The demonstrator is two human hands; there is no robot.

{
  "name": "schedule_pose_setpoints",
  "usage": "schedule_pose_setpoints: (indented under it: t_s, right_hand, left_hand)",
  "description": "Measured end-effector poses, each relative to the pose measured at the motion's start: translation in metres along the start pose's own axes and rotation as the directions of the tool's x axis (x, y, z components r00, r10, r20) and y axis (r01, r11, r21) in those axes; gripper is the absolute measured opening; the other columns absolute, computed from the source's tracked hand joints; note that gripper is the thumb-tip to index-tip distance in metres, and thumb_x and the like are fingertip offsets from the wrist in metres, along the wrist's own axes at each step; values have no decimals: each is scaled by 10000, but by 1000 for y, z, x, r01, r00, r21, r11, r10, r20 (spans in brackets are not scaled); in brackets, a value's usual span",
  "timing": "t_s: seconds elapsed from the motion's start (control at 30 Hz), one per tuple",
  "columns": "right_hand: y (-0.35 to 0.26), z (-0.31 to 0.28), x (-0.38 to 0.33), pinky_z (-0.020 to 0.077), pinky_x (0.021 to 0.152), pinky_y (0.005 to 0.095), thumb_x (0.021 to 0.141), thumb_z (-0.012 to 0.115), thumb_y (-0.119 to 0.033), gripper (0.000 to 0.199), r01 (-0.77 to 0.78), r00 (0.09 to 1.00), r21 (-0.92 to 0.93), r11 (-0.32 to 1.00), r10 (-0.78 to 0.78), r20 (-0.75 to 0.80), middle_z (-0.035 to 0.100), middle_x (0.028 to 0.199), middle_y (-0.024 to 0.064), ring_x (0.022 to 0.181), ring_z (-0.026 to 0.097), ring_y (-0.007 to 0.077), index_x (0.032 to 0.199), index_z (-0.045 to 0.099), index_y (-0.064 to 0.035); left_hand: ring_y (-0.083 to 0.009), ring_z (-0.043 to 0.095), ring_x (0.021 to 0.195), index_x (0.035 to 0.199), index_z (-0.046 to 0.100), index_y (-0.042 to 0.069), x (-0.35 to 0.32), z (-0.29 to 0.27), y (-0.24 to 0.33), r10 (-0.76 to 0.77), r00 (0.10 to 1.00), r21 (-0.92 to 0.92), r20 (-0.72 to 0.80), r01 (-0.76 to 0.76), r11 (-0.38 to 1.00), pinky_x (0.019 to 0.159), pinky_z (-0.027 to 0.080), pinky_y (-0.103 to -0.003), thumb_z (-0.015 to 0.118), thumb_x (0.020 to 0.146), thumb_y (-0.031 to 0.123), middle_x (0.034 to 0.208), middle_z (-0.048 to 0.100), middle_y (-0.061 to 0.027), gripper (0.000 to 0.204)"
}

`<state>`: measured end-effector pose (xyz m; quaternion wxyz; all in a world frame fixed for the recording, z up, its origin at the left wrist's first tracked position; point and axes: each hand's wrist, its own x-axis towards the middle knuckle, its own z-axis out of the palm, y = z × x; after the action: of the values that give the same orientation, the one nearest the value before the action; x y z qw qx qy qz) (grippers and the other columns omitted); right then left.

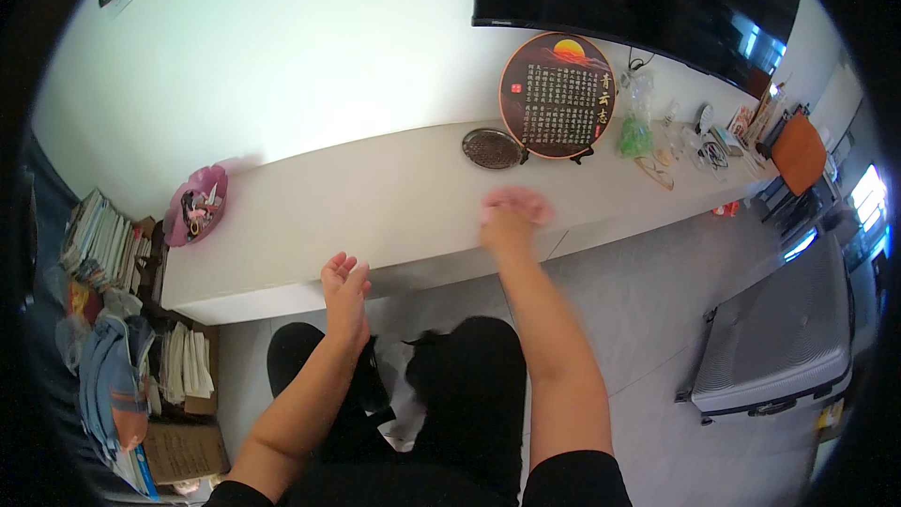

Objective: The person wipes dust from the antennas and body of a wireless router and the surrounding desk surface with a cloth, then clears small items from a decorative bowl to wipe its interior before replacing the items.

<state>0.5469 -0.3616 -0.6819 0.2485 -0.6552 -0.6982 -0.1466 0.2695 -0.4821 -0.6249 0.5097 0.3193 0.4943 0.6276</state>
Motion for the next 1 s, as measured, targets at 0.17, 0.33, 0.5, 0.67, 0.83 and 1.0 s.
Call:
schedule_pose_setpoints:
  t_s: [0.17,0.33,0.5,0.67,0.83,1.0]
  right_hand:
    - [-127,0,-6,435,909,419,729,634,-227,238,559,752,582,590,-657,-57,622,1033,69,1043,545,284,931,644,-101]
    - [-97,13,52,419,930,416,722,652,-289,338,428,769,526,735,-602,216,595,1115,109,1072,530,290,978,638,-70]
    - [-73,47,100,389,947,473,731,620,-280,323,270,952,246,931,-297,79,597,1100,173,1100,491,358,980,661,-79]
    - [-102,27,117,378,961,477,714,626,-275,331,374,747,499,782,-573,338,595,1100,171,1095,487,363,982,660,-84]
    - [-75,84,198,416,909,451,714,621,-217,195,187,947,431,883,-278,159,618,1067,111,1058,509,341,881,677,-132]
    - [-84,116,222,426,884,449,723,601,-211,209,380,847,390,839,-485,217,619,1062,108,1049,507,349,897,670,-117]
  left_hand:
    - [-161,455,1042,1293,331,34,30,22,-8,0,1000,-167,-3,-1,986,896,384,-308,596,862,132,1235,417,-102,516]
    - [-160,428,1083,1303,324,29,44,72,8,25,1000,-279,-8,-26,960,937,355,-329,586,873,133,1254,399,-103,514]
    - [-161,393,1131,1308,325,20,80,98,8,60,998,-128,7,-58,990,967,322,-328,590,864,149,1285,377,-111,533]
    - [-172,430,1106,1279,370,11,126,90,-9,63,997,3,-52,-63,998,949,346,-295,586,865,157,1248,426,-106,489]
    - [-189,447,1124,1241,422,7,144,93,-7,90,994,72,-69,-85,994,963,383,-323,609,858,147,1227,452,-100,449]
    - [-190,439,1141,1245,417,7,146,90,0,26,990,141,-137,-6,990,981,364,-326,609,857,154,1248,448,-110,457]
